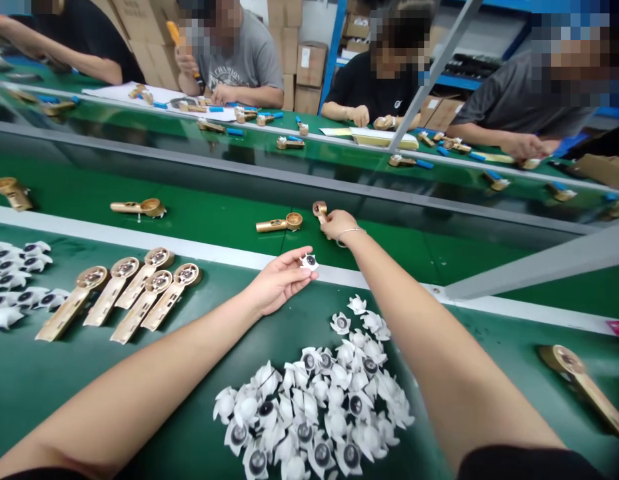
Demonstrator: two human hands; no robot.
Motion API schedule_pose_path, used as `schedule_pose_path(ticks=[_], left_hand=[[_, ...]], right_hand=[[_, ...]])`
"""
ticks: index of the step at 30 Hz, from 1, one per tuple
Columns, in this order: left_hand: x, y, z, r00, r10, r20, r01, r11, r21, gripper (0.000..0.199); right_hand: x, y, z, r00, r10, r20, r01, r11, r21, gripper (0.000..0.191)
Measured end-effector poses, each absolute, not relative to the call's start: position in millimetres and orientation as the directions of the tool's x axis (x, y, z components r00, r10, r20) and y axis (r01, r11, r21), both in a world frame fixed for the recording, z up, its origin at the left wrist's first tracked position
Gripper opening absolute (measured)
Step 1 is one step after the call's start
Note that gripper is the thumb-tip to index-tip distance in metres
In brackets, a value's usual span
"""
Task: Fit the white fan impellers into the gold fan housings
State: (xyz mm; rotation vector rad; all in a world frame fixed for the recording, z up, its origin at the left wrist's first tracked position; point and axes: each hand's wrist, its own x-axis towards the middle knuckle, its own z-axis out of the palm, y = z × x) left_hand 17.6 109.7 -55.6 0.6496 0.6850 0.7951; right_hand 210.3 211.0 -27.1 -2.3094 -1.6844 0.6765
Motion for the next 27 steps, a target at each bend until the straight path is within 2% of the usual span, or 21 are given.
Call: schedule_pose_path(ticks=[5,8,11,16,20,27], left_hand=[[21.9,111.4,-61.1,0.484,0.833,-0.266,-0.430,0.492,0.757,0.039],[25.9,109.1,-63.2,0.460,0.850,-0.257,-0.421,0.464,0.780,0.035],[28.4,106.0,-63.6,0.448,0.860,-0.245,-0.405,0.440,0.802,0.035],[27.6,105.6,-64.9,0.417,0.884,-0.212,-0.399,0.388,0.831,0.041],[26.7,108.1,-68.6,0.417,0.894,-0.164,-0.398,0.342,0.851,0.037],[27.0,109.2,-72.4,0.390,0.911,-0.135,-0.391,0.297,0.871,0.037]], right_hand=[[228.3,133.2,-28.1,0.139,0.949,-0.282,0.804,-0.274,-0.527,0.029],[227.1,78.9,-28.2,0.023,0.977,-0.212,0.759,-0.155,-0.633,0.026],[219.9,47.6,-27.5,-0.046,0.992,-0.119,0.728,-0.049,-0.684,0.024],[212.9,40.5,-24.1,-0.062,0.998,-0.012,0.737,0.038,-0.675,0.026],[210.0,41.2,-24.1,-0.064,0.997,0.036,0.754,0.072,-0.653,0.025],[206.8,38.5,-25.3,-0.106,0.989,0.103,0.821,0.145,-0.552,0.025]])
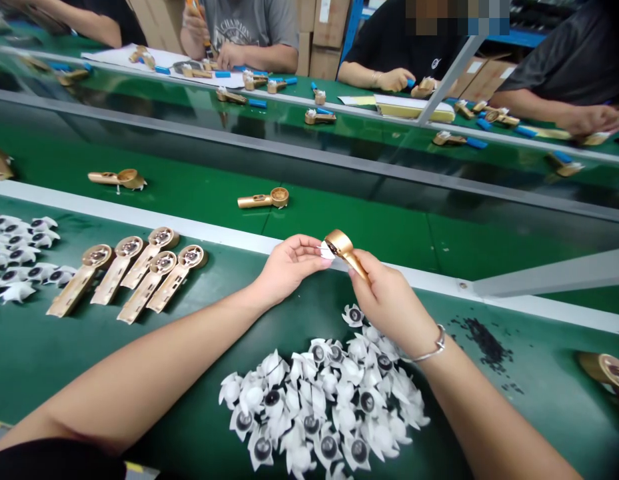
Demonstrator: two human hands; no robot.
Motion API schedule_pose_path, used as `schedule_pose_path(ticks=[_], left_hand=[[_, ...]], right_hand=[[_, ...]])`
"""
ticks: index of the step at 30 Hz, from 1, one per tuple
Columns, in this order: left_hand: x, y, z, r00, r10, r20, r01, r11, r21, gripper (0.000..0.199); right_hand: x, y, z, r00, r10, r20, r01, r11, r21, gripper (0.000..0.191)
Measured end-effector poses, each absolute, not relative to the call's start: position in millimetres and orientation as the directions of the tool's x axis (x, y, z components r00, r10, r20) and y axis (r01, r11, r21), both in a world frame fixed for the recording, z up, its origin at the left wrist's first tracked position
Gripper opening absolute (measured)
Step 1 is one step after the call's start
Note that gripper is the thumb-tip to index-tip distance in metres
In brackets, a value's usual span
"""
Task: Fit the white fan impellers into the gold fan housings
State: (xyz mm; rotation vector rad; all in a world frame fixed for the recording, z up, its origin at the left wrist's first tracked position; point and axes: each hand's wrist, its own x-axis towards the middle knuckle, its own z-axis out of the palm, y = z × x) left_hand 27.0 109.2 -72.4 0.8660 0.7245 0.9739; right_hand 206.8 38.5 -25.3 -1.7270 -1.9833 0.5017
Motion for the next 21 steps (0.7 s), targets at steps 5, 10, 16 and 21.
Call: schedule_pose_path(ticks=[5,10,16,21], left_hand=[[26.3,107.5,-70.3,0.387,0.907,-0.167,-0.391,0.326,0.861,0.035],[25.0,106.4,-67.2,0.392,0.894,-0.216,-0.386,0.373,0.844,0.034],[17.9,108.3,-67.4,0.409,0.871,-0.273,-0.322,0.418,0.850,0.029],[21.4,109.1,-64.5,0.428,0.861,-0.275,-0.176,0.378,0.909,0.034]], right_hand=[[206.2,37.7,-22.3,-0.173,0.979,0.109,0.876,0.203,-0.436,0.030],[201.8,37.2,-19.2,-0.213,0.971,0.106,0.924,0.235,-0.300,0.032],[198.1,34.9,-16.0,-0.244,0.966,0.088,0.955,0.255,-0.149,0.035],[195.5,29.7,-17.2,-0.270,0.958,0.095,0.952,0.280,-0.125,0.036]])
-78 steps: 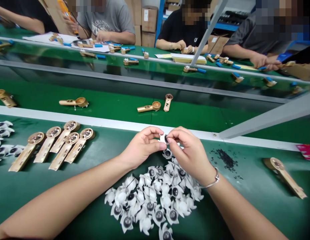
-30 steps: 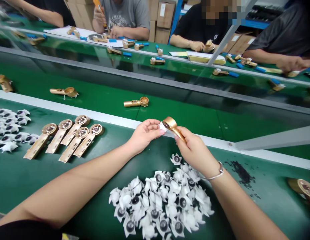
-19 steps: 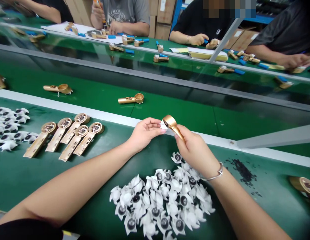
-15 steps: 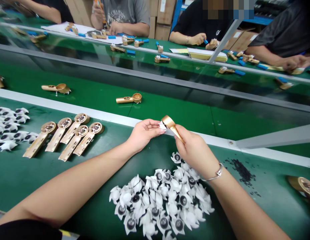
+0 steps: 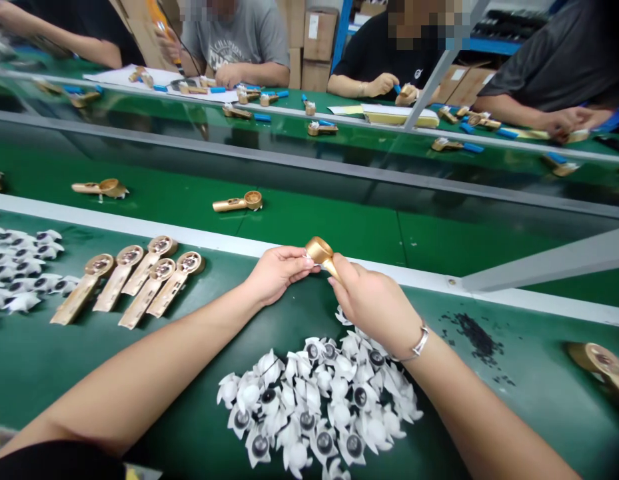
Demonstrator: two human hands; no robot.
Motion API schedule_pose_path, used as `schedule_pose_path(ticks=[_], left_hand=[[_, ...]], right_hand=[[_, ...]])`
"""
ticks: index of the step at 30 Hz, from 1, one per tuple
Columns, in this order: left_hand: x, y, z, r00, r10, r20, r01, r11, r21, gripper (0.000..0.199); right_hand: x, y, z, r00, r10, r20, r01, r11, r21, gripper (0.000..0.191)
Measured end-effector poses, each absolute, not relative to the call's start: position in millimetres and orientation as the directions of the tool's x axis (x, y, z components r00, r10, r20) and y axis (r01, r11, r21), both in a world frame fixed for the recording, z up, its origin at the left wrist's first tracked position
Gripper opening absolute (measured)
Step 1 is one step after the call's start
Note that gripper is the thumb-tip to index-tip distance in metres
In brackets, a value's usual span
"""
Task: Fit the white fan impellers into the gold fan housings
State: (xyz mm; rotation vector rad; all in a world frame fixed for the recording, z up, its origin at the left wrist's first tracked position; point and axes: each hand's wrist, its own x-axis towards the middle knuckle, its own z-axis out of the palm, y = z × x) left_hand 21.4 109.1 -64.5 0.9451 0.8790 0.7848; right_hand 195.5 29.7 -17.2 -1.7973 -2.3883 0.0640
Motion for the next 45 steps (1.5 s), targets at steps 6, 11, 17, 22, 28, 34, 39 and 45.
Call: schedule_pose_path(ticks=[6,11,17,22,28,34,39,45], left_hand=[[-31.6,107.8,-10.2,0.298,0.944,-0.138,0.201,0.079,0.976,0.095],[-150.1,81.5,12.9,-0.134,0.975,0.178,0.963,0.086,0.255,0.099],[-202.3,60.3,-28.1,-0.135,0.991,0.023,0.984,0.132,0.118,0.089],[-167.7,56.6,-32.3,-0.011,1.000,0.003,0.996,0.011,0.085,0.085],[-108.0,41.9,-33.4,0.120,0.989,-0.090,0.989,-0.112,0.098,0.091],[-59.3,35.7,-16.6,0.202,0.974,0.103,0.971,-0.212,0.105,0.074],[8.2,48.6,-2.1,0.744,0.659,0.106,0.641,-0.750,0.162,0.044],[53.0,66.3,-20.9,0.860,0.507,-0.061,0.505,-0.826,0.250,0.042]], right_hand=[[231.0,50.7,-21.8,-0.047,0.993,0.110,0.975,0.069,-0.211,0.035],[281.5,91.4,-31.5,0.179,0.983,0.051,0.984,-0.177,-0.034,0.040],[300.1,77.2,-24.6,0.160,0.976,0.145,0.986,-0.166,0.030,0.068],[316.0,2.2,-17.0,-0.041,0.977,0.210,0.999,0.042,-0.003,0.055],[340.8,-84.1,-38.3,-0.039,0.970,0.241,0.988,0.074,-0.137,0.038],[332.9,-120.3,-51.9,0.048,0.961,0.272,0.951,0.039,-0.307,0.015],[329.8,-116.4,-58.1,0.005,0.967,0.253,0.970,0.057,-0.235,0.018],[332.1,-96.6,-56.1,-0.093,0.970,0.224,0.989,0.116,-0.090,0.024]])
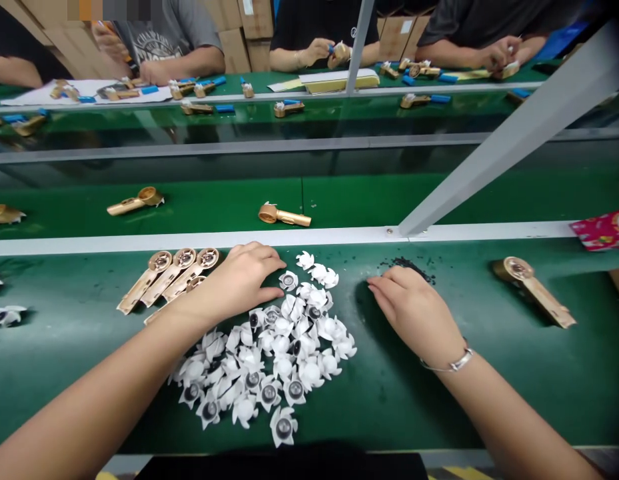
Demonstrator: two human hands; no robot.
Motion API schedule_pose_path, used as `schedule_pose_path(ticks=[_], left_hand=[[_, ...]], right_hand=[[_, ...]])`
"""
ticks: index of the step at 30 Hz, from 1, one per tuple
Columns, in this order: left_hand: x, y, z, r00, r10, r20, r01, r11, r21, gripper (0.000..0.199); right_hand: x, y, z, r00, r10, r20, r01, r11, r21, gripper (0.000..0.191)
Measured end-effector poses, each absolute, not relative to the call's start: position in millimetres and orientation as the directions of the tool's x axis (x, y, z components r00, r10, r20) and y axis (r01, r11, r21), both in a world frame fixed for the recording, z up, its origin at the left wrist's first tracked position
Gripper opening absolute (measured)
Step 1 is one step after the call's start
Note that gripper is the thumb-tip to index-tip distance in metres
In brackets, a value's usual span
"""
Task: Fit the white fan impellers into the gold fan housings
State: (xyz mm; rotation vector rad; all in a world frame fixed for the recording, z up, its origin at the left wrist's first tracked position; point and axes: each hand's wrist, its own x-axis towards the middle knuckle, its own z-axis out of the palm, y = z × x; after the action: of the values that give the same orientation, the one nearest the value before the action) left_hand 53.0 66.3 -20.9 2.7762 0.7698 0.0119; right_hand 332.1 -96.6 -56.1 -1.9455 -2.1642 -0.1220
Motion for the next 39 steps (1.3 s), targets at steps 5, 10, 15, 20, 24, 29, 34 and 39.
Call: schedule_pose_path(ticks=[5,10,15,20,24,29,34,39], left_hand=[[51.1,65.8,-30.2,0.856,0.516,-0.024,0.484,-0.787,0.383,0.023],[51.7,61.1,-35.4,0.819,0.573,0.022,0.510,-0.745,0.431,0.034],[57.5,63.7,-35.6,0.833,0.552,0.041,0.451,-0.720,0.527,0.039],[55.3,60.7,-18.4,0.802,0.592,0.079,0.435,-0.670,0.601,0.030],[42.8,37.3,2.2,0.676,0.734,-0.069,0.350,-0.236,0.907,0.032],[29.4,8.9,11.9,0.500,0.847,-0.180,0.018,0.198,0.980,0.046],[23.0,-1.4,11.8,0.451,0.890,-0.063,-0.166,0.152,0.974,0.039],[19.6,-2.3,13.3,0.394,0.919,0.028,-0.229,0.068,0.971,0.041]], right_hand=[[328.3,-78.4,-45.1,-0.233,0.962,0.145,0.972,0.235,0.003,0.026],[326.2,-63.1,-40.9,-0.306,0.946,0.109,0.952,0.304,0.031,0.027],[307.7,-46.6,-25.1,-0.309,0.936,0.169,0.944,0.323,-0.061,0.014],[259.6,-26.5,-0.2,-0.219,0.929,0.299,0.761,0.354,-0.544,0.010],[232.4,-22.4,7.8,-0.216,0.910,0.353,0.595,0.410,-0.692,0.011],[219.9,-32.8,12.1,-0.236,0.917,0.320,0.506,0.397,-0.766,0.010],[207.1,-41.0,18.0,-0.154,0.925,0.348,0.535,0.374,-0.758,0.011],[194.7,-41.0,19.1,-0.109,0.914,0.391,0.584,0.377,-0.719,0.012]])
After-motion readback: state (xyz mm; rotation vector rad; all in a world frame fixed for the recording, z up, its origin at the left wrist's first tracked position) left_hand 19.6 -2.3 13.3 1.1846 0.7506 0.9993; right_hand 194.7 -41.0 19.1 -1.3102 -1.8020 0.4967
